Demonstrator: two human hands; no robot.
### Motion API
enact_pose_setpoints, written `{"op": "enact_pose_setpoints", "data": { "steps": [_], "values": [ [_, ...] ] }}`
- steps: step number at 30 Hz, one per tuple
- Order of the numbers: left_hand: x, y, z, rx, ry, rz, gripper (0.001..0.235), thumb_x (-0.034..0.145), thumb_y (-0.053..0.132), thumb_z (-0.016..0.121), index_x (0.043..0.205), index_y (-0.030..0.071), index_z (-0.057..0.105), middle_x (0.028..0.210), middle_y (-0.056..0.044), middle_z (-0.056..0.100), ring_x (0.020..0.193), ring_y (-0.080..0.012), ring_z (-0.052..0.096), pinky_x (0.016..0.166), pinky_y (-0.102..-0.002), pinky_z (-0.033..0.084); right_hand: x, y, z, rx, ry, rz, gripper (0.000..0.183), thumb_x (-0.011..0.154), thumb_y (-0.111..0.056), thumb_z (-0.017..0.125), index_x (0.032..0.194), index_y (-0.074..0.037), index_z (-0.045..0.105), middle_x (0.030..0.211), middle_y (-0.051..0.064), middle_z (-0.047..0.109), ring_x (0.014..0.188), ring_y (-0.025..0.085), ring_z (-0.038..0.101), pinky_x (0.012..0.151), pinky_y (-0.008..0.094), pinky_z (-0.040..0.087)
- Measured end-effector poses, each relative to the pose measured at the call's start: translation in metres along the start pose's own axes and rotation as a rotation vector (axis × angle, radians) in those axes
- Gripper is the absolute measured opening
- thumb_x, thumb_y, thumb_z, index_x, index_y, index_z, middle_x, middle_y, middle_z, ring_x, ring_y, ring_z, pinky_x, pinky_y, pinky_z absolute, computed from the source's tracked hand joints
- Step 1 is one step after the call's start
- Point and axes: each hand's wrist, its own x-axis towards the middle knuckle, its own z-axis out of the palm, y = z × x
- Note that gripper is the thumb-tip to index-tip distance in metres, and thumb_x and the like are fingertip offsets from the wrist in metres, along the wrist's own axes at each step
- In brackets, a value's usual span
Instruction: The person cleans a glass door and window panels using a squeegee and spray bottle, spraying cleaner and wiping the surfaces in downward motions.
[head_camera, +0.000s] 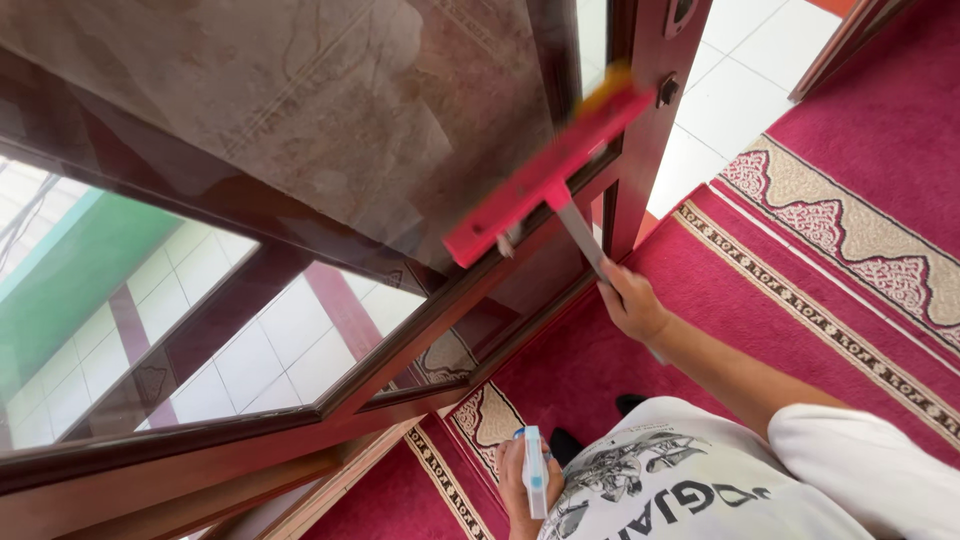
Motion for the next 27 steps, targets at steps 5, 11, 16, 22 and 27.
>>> {"op": "enact_pose_setpoints", "data": {
  "steps": [5,11,16,22,27],
  "values": [
    [0.004,0.007,0.006,0.041,0.001,0.033,0.061,0.076,0.002,0.074,0.133,0.006,0.053,0.099,-0.006,0.070,0.084,-0.0228,0.067,0.092,-0.044,0.049,0.135,-0.039,-0.012,-0.019,0.113,-0.096,0.042,0.103,0.002,0.059,0.142,0.009,0.045,0.088,0.022,0.058,0.069,0.036,0.059,0.061,0.043,0.045],
    [-0.006,0.002,0.008,0.074,0.067,0.098,0.061,0.074,0.003,0.078,0.131,0.005,0.054,0.101,-0.010,0.071,0.090,-0.0272,0.068,0.093,-0.044,0.048,0.102,-0.014,0.009,-0.068,0.099,-0.091,0.047,0.101,0.001,0.056,0.145,0.005,0.042,0.101,0.029,0.061,0.085,0.046,0.063,0.070,0.048,0.051],
    [-0.025,0.003,0.005,0.138,0.074,-0.070,0.060,0.071,0.002,0.075,0.127,0.007,0.057,0.094,-0.004,0.072,0.086,-0.0217,0.071,0.094,-0.043,0.048,-0.056,0.026,0.016,-0.048,-0.015,0.055,0.047,0.099,-0.002,0.058,0.144,0.003,0.046,0.100,0.027,0.064,0.087,0.045,0.065,0.072,0.048,0.053],
    [-0.020,0.005,0.015,0.134,0.048,-0.114,0.058,0.068,0.002,0.076,0.124,0.006,0.061,0.092,-0.005,0.073,0.085,-0.0233,0.069,0.092,-0.043,0.050,0.001,-0.002,0.000,-0.021,-0.050,-0.029,0.049,0.098,-0.001,0.062,0.145,-0.001,0.047,0.088,0.020,0.063,0.072,0.036,0.064,0.063,0.043,0.050],
    [-0.013,0.007,0.024,0.059,-0.013,-0.018,0.059,0.074,0.005,0.079,0.130,0.005,0.059,0.104,-0.012,0.070,0.092,-0.0302,0.064,0.095,-0.047,0.049,0.143,-0.050,-0.010,0.084,0.045,-0.123,0.055,0.104,0.000,0.061,0.154,-0.003,0.037,0.081,0.012,0.060,0.061,0.020,0.062,0.053,0.035,0.048]
  ]
}}
